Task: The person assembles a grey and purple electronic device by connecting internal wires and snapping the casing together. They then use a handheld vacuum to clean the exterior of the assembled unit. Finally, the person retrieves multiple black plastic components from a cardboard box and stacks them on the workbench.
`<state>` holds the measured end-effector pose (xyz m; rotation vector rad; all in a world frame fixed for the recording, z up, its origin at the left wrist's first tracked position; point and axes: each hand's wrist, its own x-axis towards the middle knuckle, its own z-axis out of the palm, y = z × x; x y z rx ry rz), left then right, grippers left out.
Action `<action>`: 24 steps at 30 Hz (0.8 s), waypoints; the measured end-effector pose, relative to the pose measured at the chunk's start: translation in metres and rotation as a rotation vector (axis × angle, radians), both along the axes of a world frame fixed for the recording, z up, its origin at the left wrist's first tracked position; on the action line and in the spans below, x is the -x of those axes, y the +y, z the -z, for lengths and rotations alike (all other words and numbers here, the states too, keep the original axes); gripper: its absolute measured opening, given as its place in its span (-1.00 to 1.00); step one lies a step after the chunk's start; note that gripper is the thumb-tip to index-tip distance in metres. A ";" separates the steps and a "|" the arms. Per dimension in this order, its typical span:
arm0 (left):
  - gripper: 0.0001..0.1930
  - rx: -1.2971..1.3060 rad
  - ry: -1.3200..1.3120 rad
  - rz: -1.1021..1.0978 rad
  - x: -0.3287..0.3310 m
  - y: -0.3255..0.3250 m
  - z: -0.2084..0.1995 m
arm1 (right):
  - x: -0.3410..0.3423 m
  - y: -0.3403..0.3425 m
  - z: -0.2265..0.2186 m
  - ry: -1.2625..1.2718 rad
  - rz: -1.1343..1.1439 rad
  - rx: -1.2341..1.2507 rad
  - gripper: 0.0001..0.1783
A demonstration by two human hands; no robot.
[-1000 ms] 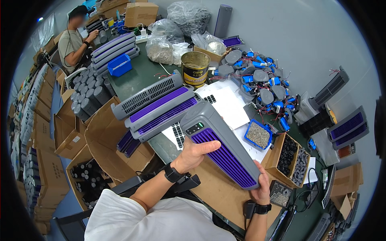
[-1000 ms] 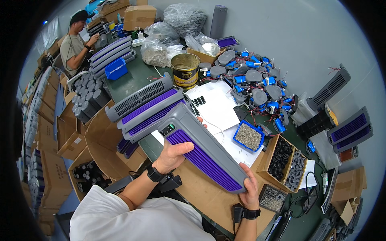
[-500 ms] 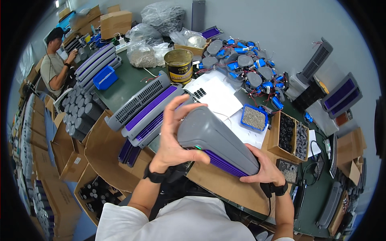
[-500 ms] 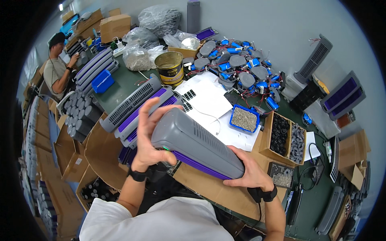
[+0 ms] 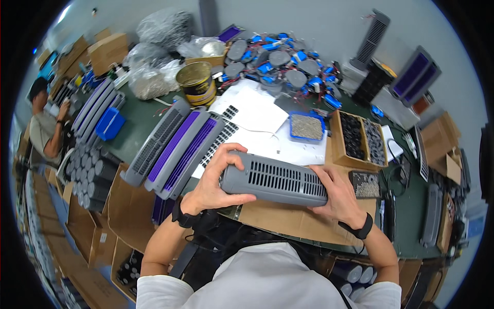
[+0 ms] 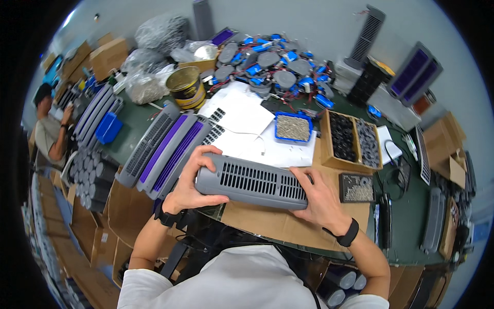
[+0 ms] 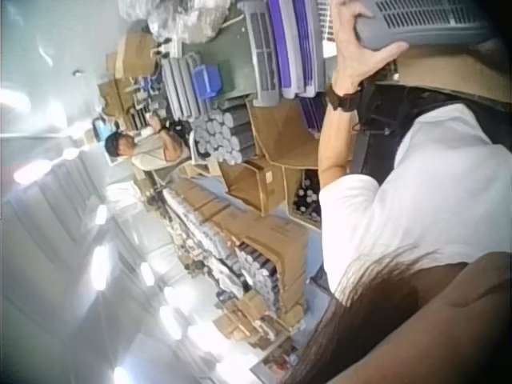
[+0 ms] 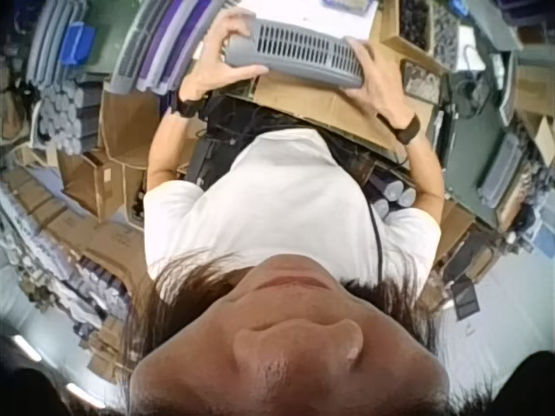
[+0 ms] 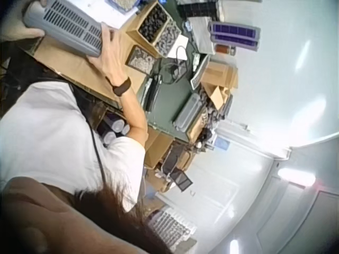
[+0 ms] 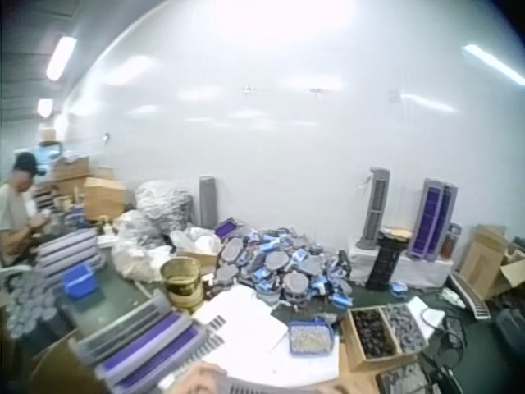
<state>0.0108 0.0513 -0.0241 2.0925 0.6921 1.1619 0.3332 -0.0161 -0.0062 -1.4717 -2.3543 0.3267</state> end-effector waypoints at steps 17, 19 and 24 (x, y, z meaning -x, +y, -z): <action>-0.88 -0.050 0.472 0.167 -0.087 0.110 -0.022 | -0.035 0.122 -0.023 -0.077 0.169 0.118 -0.94; -0.86 -0.026 0.439 0.260 -0.111 0.126 -0.007 | -0.045 0.137 0.026 -0.087 0.067 0.042 -0.88; -0.81 -0.305 0.459 0.491 -0.149 0.140 0.032 | -0.044 0.138 0.062 -0.203 -0.003 -0.089 -0.80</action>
